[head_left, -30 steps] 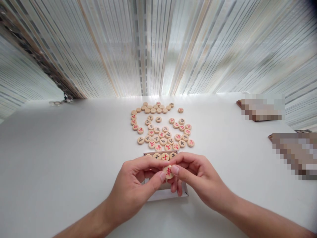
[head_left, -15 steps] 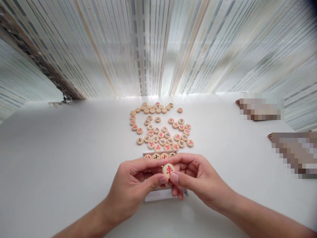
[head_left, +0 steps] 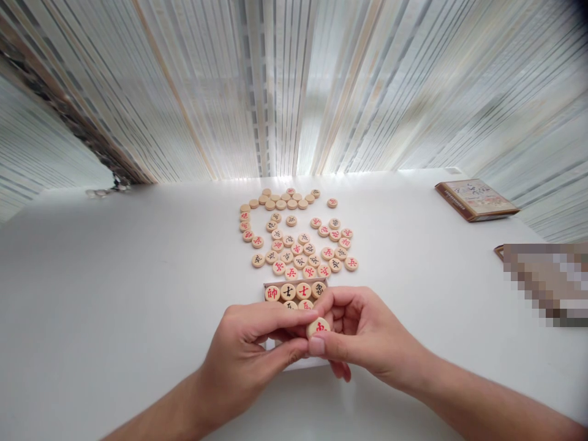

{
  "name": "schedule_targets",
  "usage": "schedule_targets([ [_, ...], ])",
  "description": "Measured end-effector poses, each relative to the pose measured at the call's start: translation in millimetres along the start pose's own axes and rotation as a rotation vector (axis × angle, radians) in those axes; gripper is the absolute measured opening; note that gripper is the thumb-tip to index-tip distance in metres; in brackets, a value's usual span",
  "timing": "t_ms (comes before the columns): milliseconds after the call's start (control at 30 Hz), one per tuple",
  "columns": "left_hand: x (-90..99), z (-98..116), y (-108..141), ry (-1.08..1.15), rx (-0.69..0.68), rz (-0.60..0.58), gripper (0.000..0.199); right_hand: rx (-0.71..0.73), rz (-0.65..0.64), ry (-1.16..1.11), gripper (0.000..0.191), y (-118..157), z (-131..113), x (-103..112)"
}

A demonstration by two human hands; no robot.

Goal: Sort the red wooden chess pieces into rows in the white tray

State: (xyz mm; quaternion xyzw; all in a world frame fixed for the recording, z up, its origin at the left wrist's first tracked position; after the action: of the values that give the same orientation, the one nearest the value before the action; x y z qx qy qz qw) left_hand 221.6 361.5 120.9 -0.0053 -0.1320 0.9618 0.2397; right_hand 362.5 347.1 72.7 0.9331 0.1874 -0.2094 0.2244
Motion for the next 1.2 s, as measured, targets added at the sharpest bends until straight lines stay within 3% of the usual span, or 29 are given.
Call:
schedule_targets([
  [233, -7.4, 1, 0, 0.003, 0.024, -0.087, 0.035, 0.023, 0.000, 0.017, 0.041, 0, -2, -1],
  [367, -3.6, 0, -1, 0.034, 0.016, -0.047, 0.028, 0.072, -0.057, 0.010, 0.037, 0, -7, -4],
  [500, -1.3, -2, -1, 0.101, 0.018, -0.029, 0.034, 0.108, -0.098, -0.008, 0.034, 0, -8, -6],
  [800, 0.6, -3, -2, 0.185, 0.061, -0.008, 0.038, 0.075, -0.131, -0.088, 0.029, 0, -7, -7],
  [1000, 7.1, 1, 0, 0.024, -0.049, 0.056, 0.031, 0.032, -0.142, -0.103, 0.038, 1, -5, -11],
  [1200, 7.0, 4, 0, -0.074, -0.123, 0.033, 0.029, -0.024, -0.159, -0.114, 0.043, 2, 5, -11],
])
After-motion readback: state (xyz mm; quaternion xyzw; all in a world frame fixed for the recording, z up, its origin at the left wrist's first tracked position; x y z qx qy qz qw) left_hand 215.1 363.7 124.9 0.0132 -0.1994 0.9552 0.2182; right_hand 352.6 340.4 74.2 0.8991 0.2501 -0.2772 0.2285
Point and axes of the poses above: each hand's wrist, its own y-axis away from the middle knuckle, its own x-axis out of the back of the hand, z = x × y, the point moved 7 cm from there along -y, towards the middle knuckle
